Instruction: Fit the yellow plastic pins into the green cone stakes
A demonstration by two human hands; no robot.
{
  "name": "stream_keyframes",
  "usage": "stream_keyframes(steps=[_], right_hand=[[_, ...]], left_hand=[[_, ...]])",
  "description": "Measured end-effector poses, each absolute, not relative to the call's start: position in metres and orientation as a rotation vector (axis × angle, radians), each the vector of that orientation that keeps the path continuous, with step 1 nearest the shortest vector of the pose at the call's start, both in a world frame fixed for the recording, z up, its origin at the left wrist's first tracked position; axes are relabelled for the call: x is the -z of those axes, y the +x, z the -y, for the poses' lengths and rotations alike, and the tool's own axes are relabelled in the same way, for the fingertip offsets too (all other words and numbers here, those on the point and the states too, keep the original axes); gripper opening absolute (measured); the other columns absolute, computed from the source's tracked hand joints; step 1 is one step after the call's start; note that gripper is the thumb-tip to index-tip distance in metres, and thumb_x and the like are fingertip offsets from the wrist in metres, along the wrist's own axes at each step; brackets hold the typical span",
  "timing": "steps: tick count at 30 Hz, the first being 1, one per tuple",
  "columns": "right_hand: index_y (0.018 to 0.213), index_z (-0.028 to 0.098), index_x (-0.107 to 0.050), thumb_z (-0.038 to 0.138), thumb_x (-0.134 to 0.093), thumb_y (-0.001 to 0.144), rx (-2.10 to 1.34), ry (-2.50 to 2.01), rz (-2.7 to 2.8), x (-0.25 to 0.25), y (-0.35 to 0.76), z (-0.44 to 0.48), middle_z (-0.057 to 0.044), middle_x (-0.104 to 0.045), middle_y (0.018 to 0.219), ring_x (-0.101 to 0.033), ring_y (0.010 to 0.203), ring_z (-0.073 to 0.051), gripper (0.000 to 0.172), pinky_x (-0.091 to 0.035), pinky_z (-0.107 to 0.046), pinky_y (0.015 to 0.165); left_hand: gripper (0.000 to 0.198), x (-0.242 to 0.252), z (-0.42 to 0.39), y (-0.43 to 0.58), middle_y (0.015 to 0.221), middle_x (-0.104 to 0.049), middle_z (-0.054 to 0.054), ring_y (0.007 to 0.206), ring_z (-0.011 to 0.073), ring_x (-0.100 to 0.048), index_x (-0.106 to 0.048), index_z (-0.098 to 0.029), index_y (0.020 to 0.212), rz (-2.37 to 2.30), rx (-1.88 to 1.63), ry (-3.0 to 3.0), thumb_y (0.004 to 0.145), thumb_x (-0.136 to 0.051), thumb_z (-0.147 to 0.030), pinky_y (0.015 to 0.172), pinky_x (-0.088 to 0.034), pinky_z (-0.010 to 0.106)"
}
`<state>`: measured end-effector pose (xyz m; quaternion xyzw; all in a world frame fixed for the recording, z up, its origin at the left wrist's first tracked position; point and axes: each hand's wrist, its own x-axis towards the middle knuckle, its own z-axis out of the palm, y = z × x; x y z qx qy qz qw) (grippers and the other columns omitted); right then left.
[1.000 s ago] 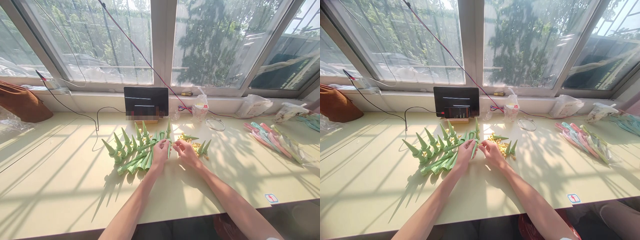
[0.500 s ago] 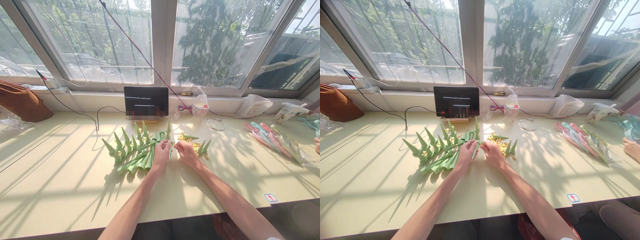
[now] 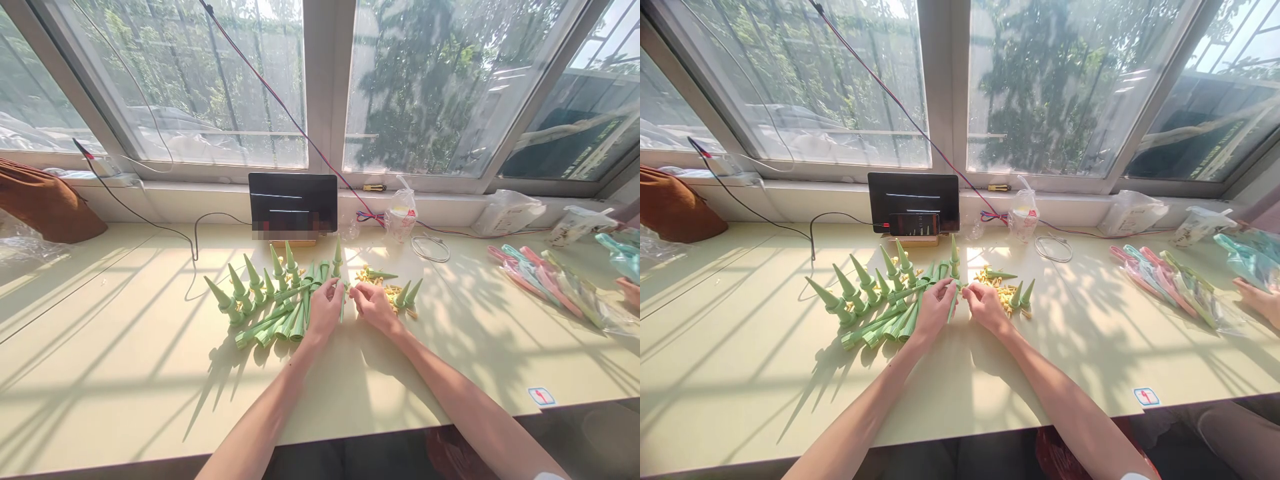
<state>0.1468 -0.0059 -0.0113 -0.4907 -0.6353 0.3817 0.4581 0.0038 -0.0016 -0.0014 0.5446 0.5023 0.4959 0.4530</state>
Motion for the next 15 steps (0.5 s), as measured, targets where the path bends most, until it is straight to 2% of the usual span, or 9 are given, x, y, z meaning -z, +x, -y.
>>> stream_keyframes(steps=[3, 7, 15], right_hand=[[0.062, 0.021, -0.046, 0.045, -0.054, 0.09, -1.094, -1.154, 1.471, 0.0108, 0.1464, 0.0051, 0.006, -0.041, 0.044, -0.038, 0.039, -0.01, 0.038, -0.034, -0.026, 0.045], [0.06, 0.021, -0.045, 0.05, -0.06, 0.086, -1.285, -1.116, 1.326, 0.0075, 0.1459, 0.0051, 0.006, -0.041, 0.048, -0.036, 0.037, -0.008, 0.042, -0.026, -0.024, 0.038], [0.057, 0.02, -0.042, 0.052, -0.065, 0.084, -1.455, -0.978, 1.269, 0.0076, 0.1518, 0.0023, 0.006, -0.038, 0.052, -0.036, 0.036, -0.006, 0.048, -0.02, -0.024, 0.037]], left_hand=[[0.05, 0.0013, 0.0023, 0.0037, 0.067, -0.063, 0.002, 0.05, 0.0129, -0.053, -0.064, -0.011, 0.114, -1.239, -1.23, 1.386, 0.086, -0.054, -0.051, 0.053, -0.041, 0.025], [0.049, 0.0013, 0.0029, 0.0036, 0.066, -0.061, 0.001, 0.048, 0.0119, -0.049, -0.064, -0.012, 0.113, -1.217, -1.237, 1.436, 0.087, -0.053, -0.052, 0.051, -0.039, 0.025], [0.045, 0.0029, 0.0048, 0.0041, 0.072, -0.061, 0.001, 0.049, 0.0104, -0.049, -0.063, -0.015, 0.115, -1.144, -1.231, 1.463, 0.089, -0.054, -0.051, 0.05, -0.04, 0.023]])
